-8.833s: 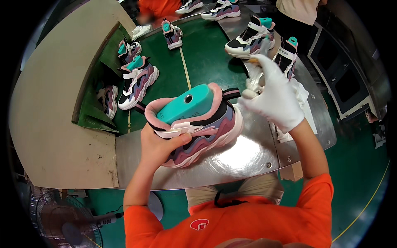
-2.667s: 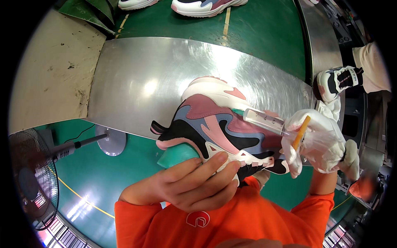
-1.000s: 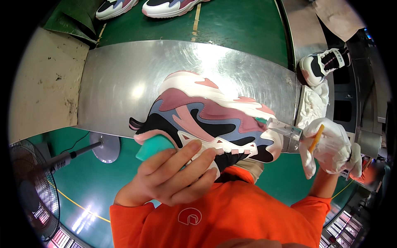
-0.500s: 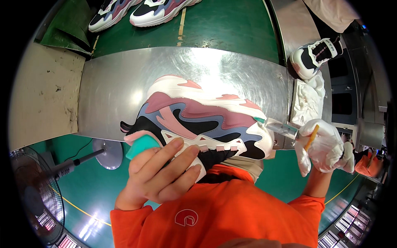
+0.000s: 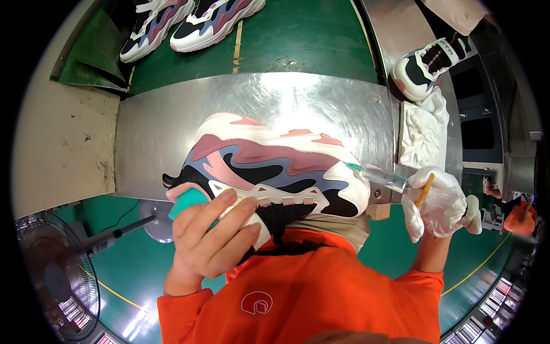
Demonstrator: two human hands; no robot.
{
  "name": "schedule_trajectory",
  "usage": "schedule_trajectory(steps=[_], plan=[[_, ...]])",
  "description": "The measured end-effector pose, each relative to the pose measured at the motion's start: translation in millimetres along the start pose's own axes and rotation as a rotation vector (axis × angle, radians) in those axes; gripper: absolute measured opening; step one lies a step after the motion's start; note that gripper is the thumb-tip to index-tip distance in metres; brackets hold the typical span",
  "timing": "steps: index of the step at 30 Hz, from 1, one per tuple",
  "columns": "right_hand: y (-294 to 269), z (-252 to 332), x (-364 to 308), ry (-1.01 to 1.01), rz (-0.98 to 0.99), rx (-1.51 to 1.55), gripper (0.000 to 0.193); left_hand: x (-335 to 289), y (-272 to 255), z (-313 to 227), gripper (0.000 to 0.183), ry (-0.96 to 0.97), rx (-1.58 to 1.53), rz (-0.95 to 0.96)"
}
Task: The person injects a clear liquid into the side seams of a multi-colored sneaker using a syringe. They rotate the shoe to access different areas along the sole and upper, then wipe the injection site with a white cloth. The process is repeated on multiple shoes lined up on a metal table.
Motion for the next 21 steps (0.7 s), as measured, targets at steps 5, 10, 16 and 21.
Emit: schedule_trajectory(steps=[5, 10, 16, 21], plan=[[-13, -10, -13, -0.064, 0.046, 0.100, 0.126, 1, 5, -10, 0.019, -0.005, 0.047, 0.027], [-22, -14, -23, -0.128, 0.025, 0.143, 0.127, -2, 12, -37, 0.019, -0.014, 0.151, 0.035], [-28, -33, -40, -0.324, -0.080, 0.199, 0.131, -5, 19, -56, 0.032, -0.057, 0.257, 0.076], [-26, -50, -56, -0.407, -0.173, 0.276, 0.128, -3, 22, -68, 0.065, -0.103, 0.309, 0.157]])
Point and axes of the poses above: each hand's wrist, its own x-axis towards the middle knuckle, its own y-axis out of the palm, z = x × y, the point moved 3 cm from there along x, towards the middle knuckle, and after that the axes turned 1 degree about -y, right-handed, at the moved point
